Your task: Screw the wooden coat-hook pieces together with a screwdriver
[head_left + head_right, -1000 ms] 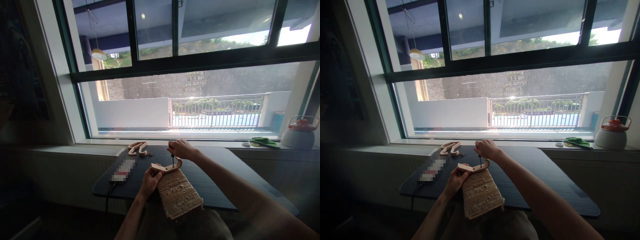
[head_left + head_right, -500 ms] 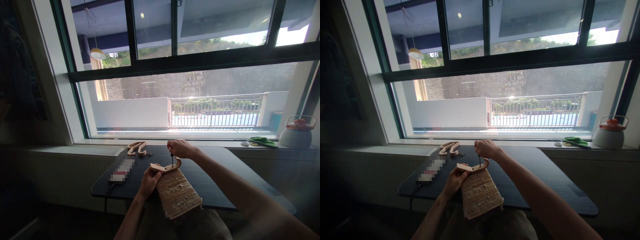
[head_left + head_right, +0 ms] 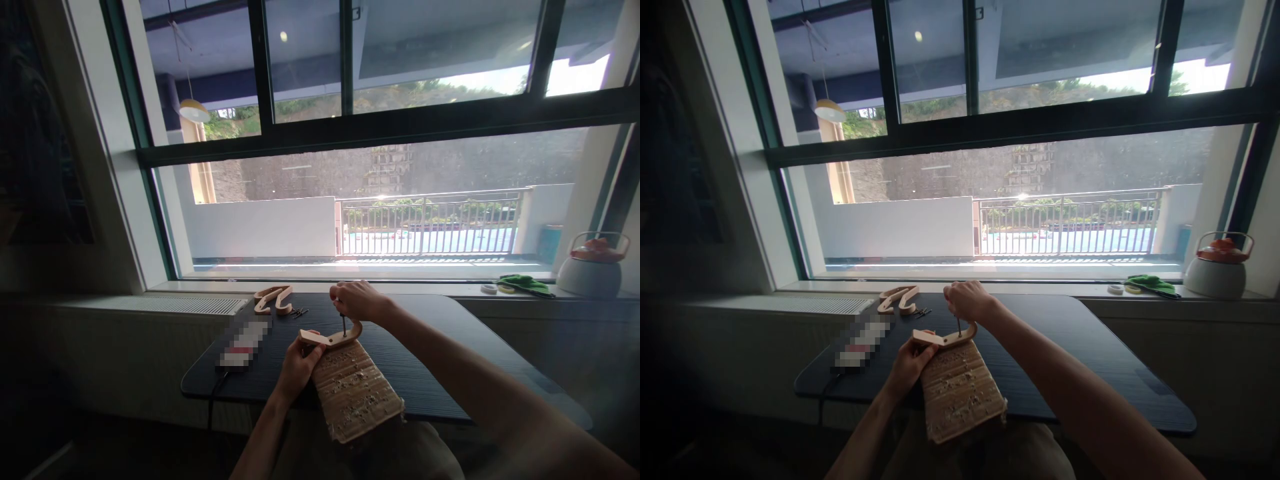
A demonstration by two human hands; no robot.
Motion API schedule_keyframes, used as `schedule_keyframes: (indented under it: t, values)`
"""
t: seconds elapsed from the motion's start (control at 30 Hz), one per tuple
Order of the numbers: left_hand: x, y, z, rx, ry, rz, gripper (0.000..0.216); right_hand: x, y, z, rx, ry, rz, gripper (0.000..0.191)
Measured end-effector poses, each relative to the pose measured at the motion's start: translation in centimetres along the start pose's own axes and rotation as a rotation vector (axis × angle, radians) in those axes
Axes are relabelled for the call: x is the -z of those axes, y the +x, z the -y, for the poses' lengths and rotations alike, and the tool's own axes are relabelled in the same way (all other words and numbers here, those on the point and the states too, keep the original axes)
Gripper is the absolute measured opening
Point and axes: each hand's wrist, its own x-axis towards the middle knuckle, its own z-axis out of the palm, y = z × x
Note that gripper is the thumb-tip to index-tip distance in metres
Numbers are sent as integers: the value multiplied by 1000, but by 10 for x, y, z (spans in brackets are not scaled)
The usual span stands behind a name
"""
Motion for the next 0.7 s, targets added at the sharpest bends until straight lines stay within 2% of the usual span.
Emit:
schedule_keyframes:
  t: [0.1, 0.43, 0.6, 0.7]
  values:
    - [0, 0, 1, -13, -4, 11, 31, 1, -1, 0, 46, 0, 5, 26]
    - [0, -1, -3, 14, 0, 6, 32, -1, 4, 1, -53, -17, 22, 32]
    - [0, -1, -3, 8, 11, 13, 32, 1, 0, -2, -44, -1, 45, 22]
    - [0, -1, -1, 10, 6, 5, 32, 2, -1, -4, -19, 24, 62, 22]
